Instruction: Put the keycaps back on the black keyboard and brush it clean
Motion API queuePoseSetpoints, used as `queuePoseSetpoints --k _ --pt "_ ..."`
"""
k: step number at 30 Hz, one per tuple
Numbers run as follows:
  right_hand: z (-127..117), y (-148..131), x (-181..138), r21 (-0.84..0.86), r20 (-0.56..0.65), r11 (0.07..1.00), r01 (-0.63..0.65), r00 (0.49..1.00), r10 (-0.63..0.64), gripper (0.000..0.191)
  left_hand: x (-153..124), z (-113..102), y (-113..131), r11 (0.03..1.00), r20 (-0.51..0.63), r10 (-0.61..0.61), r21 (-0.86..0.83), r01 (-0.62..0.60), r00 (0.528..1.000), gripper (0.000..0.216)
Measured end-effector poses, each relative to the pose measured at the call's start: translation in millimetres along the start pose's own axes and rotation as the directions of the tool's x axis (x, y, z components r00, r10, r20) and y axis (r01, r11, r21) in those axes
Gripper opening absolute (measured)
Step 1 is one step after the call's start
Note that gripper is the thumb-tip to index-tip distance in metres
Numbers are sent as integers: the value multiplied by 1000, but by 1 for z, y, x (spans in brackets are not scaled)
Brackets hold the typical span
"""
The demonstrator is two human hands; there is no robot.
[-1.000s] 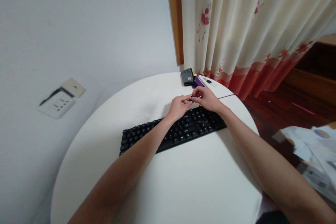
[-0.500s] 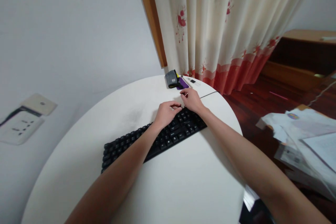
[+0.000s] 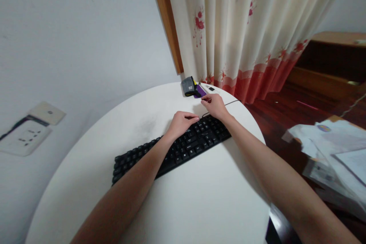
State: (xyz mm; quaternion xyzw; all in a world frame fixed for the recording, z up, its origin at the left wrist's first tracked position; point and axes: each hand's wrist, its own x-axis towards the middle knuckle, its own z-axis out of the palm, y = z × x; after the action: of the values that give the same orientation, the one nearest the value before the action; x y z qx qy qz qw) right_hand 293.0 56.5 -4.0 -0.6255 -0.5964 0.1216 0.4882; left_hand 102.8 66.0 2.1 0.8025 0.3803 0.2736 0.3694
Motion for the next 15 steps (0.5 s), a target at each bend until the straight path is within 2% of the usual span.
queuePoseSetpoints --k 3,6,10,15 --pt "-2 0 0 15 7 1000 6 1000 -6 19 -2 1 1 1000 3 3 4 -3 1000 14" --pt "-4 0 0 41 64 999 11 998 -14 18 -3 2 2 1000 -7 -5 21 5 1000 14" --pt "-9 0 1 104 183 995 6 983 -25 13 -5 2 3 999 -20 -13 43 14 1000 13" --pt "-18 -1 1 190 350 981 -46 936 -24 12 -6 2 2 999 -9 -26 21 26 1000 13"
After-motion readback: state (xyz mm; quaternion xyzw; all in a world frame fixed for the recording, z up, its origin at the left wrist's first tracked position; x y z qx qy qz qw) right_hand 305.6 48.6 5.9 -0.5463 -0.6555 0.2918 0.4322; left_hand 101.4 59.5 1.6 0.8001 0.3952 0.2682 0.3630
